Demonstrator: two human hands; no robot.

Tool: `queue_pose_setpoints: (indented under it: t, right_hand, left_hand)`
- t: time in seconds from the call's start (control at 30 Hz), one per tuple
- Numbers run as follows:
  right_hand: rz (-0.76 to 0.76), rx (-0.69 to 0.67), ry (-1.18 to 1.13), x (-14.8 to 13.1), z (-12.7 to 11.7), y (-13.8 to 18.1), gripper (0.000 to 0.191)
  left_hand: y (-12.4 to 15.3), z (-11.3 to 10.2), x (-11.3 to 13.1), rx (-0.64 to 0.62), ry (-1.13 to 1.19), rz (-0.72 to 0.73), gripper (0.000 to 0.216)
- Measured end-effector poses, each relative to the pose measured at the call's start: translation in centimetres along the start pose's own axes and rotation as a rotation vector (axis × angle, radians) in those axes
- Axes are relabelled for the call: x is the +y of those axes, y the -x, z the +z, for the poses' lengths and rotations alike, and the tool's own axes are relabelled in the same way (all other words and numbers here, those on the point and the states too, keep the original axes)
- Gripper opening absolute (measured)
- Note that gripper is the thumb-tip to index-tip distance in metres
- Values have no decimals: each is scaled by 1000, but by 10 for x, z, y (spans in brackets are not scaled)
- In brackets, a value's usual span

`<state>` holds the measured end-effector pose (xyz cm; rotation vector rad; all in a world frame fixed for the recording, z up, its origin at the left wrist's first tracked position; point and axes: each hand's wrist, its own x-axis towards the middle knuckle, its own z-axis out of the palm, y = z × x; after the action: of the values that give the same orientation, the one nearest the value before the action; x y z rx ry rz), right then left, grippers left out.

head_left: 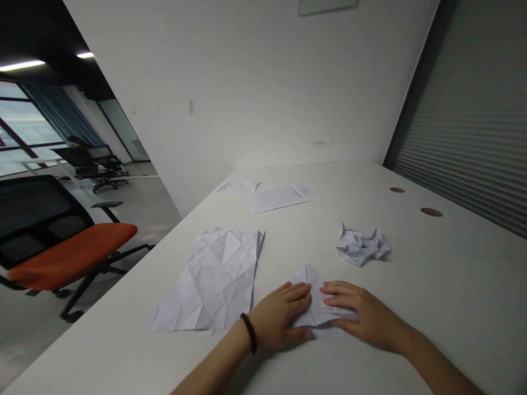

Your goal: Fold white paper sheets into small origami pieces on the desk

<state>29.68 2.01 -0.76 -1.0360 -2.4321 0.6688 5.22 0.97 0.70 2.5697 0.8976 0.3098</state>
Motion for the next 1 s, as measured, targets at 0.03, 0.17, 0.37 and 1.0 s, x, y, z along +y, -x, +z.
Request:
queue_pose_setpoints:
  t: [0.03,0.17,0.37,1.0]
  right_hand:
    - [-6,18,-7,0,-1,-1,25]
    - [89,130,-23,0,-2,-7,20]
    - [224,240,-57,8,4,-11,16]
    - [114,138,-40,-3,0,-7,7]
  left_hand:
    - [0,-3,-2,17,29,-17,42]
    - [-1,-7,-8,176,77,-195,26]
    - [-6,2,-17,294,7,-333,24]
    - [-4,-4,-14,136,-200,-285,13]
